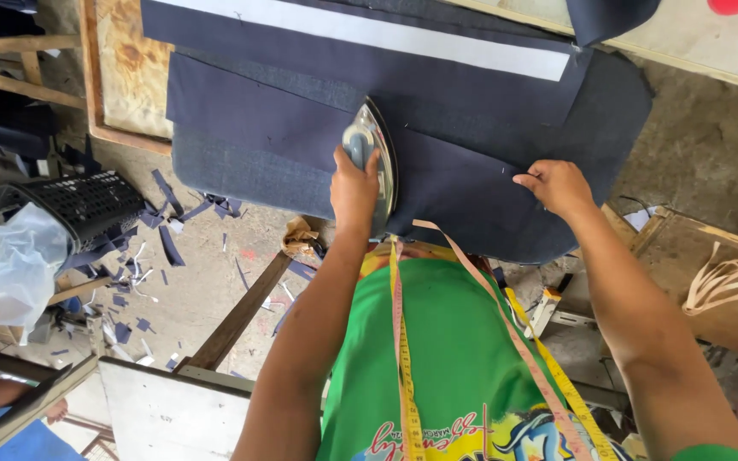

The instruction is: The person irons a dark fabric piece on a workbench, using a white paper strip as a guide. They repeatedly press and glide the iron along the fabric, adjusting the paper and fabric edges as needed.

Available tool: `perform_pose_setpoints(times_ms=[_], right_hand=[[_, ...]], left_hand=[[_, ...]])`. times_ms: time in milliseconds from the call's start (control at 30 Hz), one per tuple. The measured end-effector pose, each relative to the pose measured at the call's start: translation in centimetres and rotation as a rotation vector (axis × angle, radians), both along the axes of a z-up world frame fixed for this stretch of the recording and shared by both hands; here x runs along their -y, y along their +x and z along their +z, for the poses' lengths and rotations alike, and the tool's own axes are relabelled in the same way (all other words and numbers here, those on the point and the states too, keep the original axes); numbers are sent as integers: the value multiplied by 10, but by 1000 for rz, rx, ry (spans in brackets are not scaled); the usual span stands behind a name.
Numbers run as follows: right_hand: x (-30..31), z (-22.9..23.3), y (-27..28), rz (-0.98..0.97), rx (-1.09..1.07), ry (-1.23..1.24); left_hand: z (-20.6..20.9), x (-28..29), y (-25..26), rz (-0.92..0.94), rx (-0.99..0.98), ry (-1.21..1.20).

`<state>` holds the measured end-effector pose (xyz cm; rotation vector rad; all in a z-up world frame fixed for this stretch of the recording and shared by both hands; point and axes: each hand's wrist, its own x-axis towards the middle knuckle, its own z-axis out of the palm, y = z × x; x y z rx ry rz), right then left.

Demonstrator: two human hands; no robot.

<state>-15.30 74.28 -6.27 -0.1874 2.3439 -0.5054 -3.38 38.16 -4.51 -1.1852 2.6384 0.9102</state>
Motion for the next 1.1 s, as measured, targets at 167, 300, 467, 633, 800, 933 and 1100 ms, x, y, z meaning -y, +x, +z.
perform_pose_setpoints(times_ms=[167,300,467,633,800,933,1100], right_hand=[[-2,-5,-3,23,-39,-15],[1,0,1,-6,-38,-29],[-7,-12,13,-76,-119,-93],[-25,-32,32,-126,-168,-118],[-40,-48,52,-273,-96,-178],[-38,-50,47,-408,-58,-222],[-30,-25,42,-530,13,-350]], left_hand=[[2,-4,18,-1,52,31],[-4,12,-17,25,6,-4],[-10,8,8,-58,69,2],[8,-14,40,-80,144,71],[-4,-5,23,-54,169,87],[-4,12,-13,-35,43,52],[8,4,9,-118,92,58]])
